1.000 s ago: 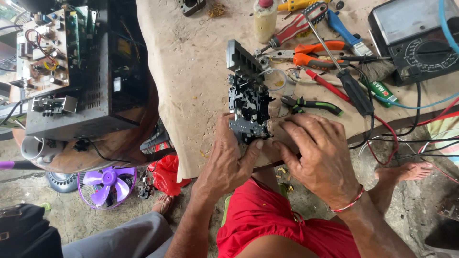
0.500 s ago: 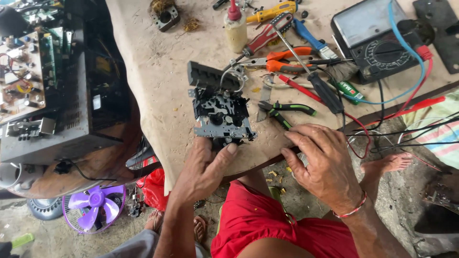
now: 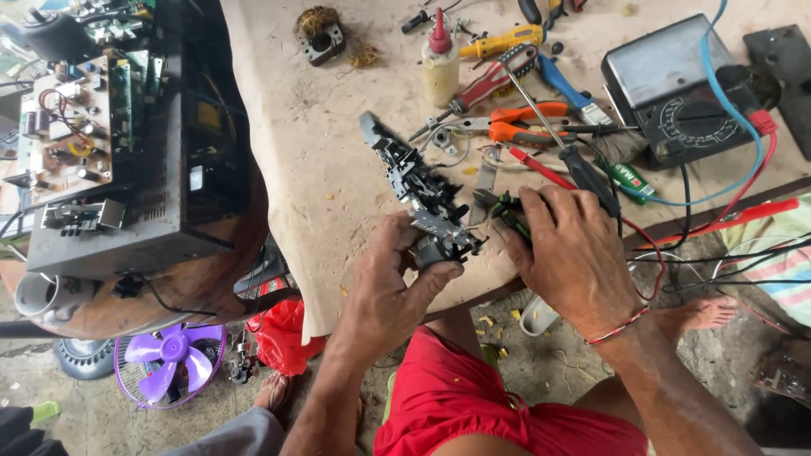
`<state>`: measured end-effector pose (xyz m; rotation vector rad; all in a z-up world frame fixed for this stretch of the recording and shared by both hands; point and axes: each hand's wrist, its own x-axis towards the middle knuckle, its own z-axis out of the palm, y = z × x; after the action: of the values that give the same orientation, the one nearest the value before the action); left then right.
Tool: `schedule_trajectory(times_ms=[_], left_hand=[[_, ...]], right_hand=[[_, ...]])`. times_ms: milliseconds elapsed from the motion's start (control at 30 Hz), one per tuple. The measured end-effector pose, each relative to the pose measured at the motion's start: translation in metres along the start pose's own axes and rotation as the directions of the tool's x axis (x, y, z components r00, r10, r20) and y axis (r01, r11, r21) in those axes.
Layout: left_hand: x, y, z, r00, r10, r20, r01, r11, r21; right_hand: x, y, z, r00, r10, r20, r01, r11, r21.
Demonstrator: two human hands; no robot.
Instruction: Adjusting and disassembling the gear mechanism of a cassette player using hand tools on a repair bench.
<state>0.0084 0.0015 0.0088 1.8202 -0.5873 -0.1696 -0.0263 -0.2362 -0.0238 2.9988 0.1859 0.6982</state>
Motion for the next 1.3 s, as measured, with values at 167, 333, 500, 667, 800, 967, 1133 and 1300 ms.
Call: schedule_trajectory(times_ms=[167, 333, 500, 667, 800, 967, 1133, 1300], left_hand=[[0.000, 0.011, 0.003, 0.996, 0.024, -0.089, -0.001, 0.967, 0.256], [0.002, -0.001, 0.025, 0.977, 0.211, -0.010, -0.180, 0.858, 0.481], [-0.001, -0.016, 0.047, 0.978, 0.210, 0.005, -0.181, 0.827, 0.532], [-0.009, -0.025, 0.065, 0.975, 0.220, -0.020, -0.170, 0.805, 0.569], [-0.011, -0.031, 0.070, 0.979, 0.200, -0.035, -0.146, 0.811, 0.567], [-0.018, -0.043, 0.075, 0.927, 0.367, -0.073, -0.262, 0.776, 0.573], [-0.021, -0.053, 0.079, 0.924, 0.373, -0.080, -0.261, 0.771, 0.581], [-0.013, -0.045, 0.076, 0.932, 0.350, -0.092, -0.245, 0.798, 0.550]], right_hand=[[-0.009, 0.010, -0.023, 0.986, 0.083, 0.145, -0.136, 0.904, 0.406], [-0.034, 0.012, -0.067, 0.793, 0.128, 0.596, -0.533, 0.620, 0.576], [-0.040, 0.000, -0.079, 0.874, 0.000, 0.485, -0.387, 0.604, 0.697], [-0.051, -0.004, -0.048, 0.804, 0.052, 0.592, -0.373, 0.820, 0.435], [-0.045, -0.008, -0.051, 0.706, 0.118, 0.698, -0.512, 0.767, 0.388], [-0.045, -0.010, -0.058, 0.622, 0.132, 0.772, -0.613, 0.696, 0.375], [-0.051, -0.004, -0.094, 0.622, 0.089, 0.778, -0.467, 0.839, 0.277], [-0.038, 0.000, -0.131, 0.884, -0.040, 0.465, -0.125, 0.939, 0.319]])
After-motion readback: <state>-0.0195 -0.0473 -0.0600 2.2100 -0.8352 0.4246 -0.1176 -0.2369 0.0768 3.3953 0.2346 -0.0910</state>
